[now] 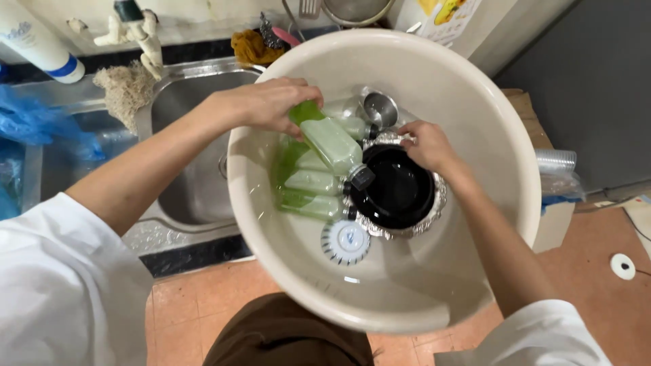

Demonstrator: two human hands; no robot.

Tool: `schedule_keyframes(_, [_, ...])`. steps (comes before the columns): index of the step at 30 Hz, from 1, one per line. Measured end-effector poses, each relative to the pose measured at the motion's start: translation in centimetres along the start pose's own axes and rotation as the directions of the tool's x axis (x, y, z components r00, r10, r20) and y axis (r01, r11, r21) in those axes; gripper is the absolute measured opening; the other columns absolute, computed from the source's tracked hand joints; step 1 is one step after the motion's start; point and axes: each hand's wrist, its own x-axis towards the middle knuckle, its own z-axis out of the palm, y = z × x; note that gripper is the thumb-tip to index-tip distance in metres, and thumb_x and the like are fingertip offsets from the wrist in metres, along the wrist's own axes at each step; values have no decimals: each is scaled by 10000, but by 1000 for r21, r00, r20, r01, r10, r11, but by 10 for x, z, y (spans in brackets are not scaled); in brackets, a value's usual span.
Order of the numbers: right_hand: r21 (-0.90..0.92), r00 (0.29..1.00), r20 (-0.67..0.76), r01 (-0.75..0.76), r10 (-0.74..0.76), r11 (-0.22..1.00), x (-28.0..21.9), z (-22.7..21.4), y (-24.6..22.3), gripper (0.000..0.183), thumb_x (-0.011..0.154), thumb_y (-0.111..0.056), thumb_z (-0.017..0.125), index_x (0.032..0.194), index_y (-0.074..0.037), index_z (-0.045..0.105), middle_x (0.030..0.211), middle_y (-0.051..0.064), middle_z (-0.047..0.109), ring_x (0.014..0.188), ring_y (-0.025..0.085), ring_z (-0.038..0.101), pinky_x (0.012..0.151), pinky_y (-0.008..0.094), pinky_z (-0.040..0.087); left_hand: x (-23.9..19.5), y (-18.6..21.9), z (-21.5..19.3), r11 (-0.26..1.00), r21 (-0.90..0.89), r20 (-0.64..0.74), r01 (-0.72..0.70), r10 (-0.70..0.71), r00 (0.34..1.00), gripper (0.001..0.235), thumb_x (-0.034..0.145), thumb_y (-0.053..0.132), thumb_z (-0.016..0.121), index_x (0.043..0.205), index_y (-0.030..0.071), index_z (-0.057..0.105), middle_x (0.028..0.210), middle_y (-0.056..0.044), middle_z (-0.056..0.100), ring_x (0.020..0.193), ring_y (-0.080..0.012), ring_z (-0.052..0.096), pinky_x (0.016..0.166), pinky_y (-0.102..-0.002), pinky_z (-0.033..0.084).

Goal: The person washes plastic bottles in a large basin of soapy water set in a sink, holding each bottle under the water and rubbing its surfaces by hand. The person briefly arranges the bottles on the counter, then returns them to the basin and scoops water over them with a metal cup.

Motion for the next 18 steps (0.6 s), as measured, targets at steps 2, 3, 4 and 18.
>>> schedule_keyframes(2, [-12,996,-42,78,-79,997,23,12,18,322,822,-67,709,1142,-40,738,1202,212,702,1119,395,652,994,459,509,22,-12,1,1000,-3,-9,-21,21,1000,665,721,266,873,1296,122,570,1221,-144,601,1186,-346,586,1004,-459,495])
schedule_keyframes(3, [-30,990,-53,128,-129,991,32,18,26,356,804,-51,709,1158,-25,723,1229,217,688,1140,406,632,1006,464,497,31,-17,4,1000,-8,-10,-30,30,1000,664,725,259,873,1298,118,569,1210,-146,603,1183,-350,586,1004,-462,491])
schedule_keyframes(4, [-49,982,-63,177,-180,983,39,24,34,390,786,-35,709,1175,-11,709,1257,222,674,1161,417,613,1019,469,486,41,-21,8,999,-15,-5,-28,28,1000,669,715,253,878,1292,117,569,1209,-146,605,1180,-351,589,1009,-459,491])
schedule_keyframes(18, [-330,935,331,242,-128,912,92,55,62,424,838,-114,658,1262,-106,668,1172,166,712,1233,292,615,1260,522,221,149,-63,56,994,-82,22,74,-73,997,724,720,210,867,1362,160,536,1261,-137,555,1220,-359,564,1045,-456,481])
